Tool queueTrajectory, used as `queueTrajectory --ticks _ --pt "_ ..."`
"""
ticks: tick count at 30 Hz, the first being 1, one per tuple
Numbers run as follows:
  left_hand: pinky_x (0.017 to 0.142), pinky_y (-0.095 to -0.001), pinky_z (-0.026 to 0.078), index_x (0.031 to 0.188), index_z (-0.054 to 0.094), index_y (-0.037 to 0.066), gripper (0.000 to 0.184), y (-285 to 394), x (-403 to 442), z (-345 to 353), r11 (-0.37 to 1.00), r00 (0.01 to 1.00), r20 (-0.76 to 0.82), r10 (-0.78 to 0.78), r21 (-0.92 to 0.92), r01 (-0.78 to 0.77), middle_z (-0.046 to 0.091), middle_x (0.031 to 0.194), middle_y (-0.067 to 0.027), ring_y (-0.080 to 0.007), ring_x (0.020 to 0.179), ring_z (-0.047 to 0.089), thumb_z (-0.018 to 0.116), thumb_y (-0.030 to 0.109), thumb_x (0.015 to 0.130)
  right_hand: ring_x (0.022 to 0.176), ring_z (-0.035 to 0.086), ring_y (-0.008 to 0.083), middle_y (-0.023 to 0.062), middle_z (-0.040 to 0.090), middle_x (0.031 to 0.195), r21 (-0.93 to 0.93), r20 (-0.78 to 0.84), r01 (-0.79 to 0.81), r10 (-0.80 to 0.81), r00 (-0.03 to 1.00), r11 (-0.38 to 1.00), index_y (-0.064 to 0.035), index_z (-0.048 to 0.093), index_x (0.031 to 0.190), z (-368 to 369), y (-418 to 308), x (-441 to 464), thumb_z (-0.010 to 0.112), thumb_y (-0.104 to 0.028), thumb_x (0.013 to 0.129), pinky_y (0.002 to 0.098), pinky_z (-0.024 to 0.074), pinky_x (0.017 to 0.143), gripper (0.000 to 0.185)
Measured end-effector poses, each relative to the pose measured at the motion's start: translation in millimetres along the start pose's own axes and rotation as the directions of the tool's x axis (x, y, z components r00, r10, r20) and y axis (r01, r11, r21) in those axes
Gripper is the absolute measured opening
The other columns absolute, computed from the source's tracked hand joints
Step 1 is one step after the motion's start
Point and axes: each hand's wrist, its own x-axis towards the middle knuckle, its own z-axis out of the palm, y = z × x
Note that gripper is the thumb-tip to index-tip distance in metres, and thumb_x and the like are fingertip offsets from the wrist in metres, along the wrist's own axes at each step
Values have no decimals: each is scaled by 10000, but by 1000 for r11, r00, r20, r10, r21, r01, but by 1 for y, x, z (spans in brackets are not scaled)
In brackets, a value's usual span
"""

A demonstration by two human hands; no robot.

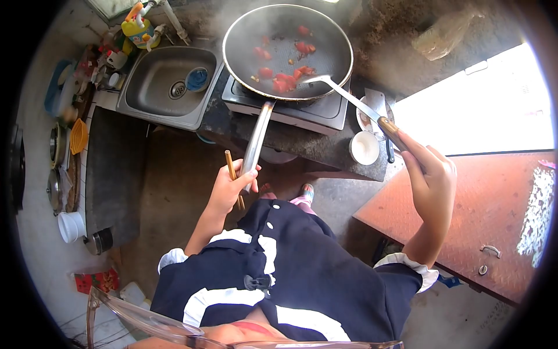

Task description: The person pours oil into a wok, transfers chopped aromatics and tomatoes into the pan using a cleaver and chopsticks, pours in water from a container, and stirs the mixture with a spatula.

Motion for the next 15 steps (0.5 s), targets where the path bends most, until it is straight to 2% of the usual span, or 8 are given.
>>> queueTrajectory --ticks 5,10,15 --pt "609 -216 421 988 594 -26 169 0 0 0 1000 1000 -4 -6 -16 6 581 729 -24 -85 633 594 602 103 878 547 492 212 119 523 618 -119 58 79 -73 996 990 -117 657 1151 27 2 19 606 -89 845 314 385 538 311" --pt "612 -217 427 993 590 -29 172 0 1 0 1000 1000 -1 -13 -26 13 580 739 -22 -88 633 597 599 98 877 576 531 254 136 526 623 191 -119 109 -87 989 975 -151 645 1168 100 15 61 590 -155 879 350 412 569 294" --pt "541 -213 441 976 579 -34 149 0 1 1 999 1000 -18 1 -32 -1 587 686 -31 -81 597 575 601 84 888 617 567 297 149 574 685 159 -86 118 -105 991 980 -191 647 1164 122 -10 94 563 -211 898 383 432 586 280"
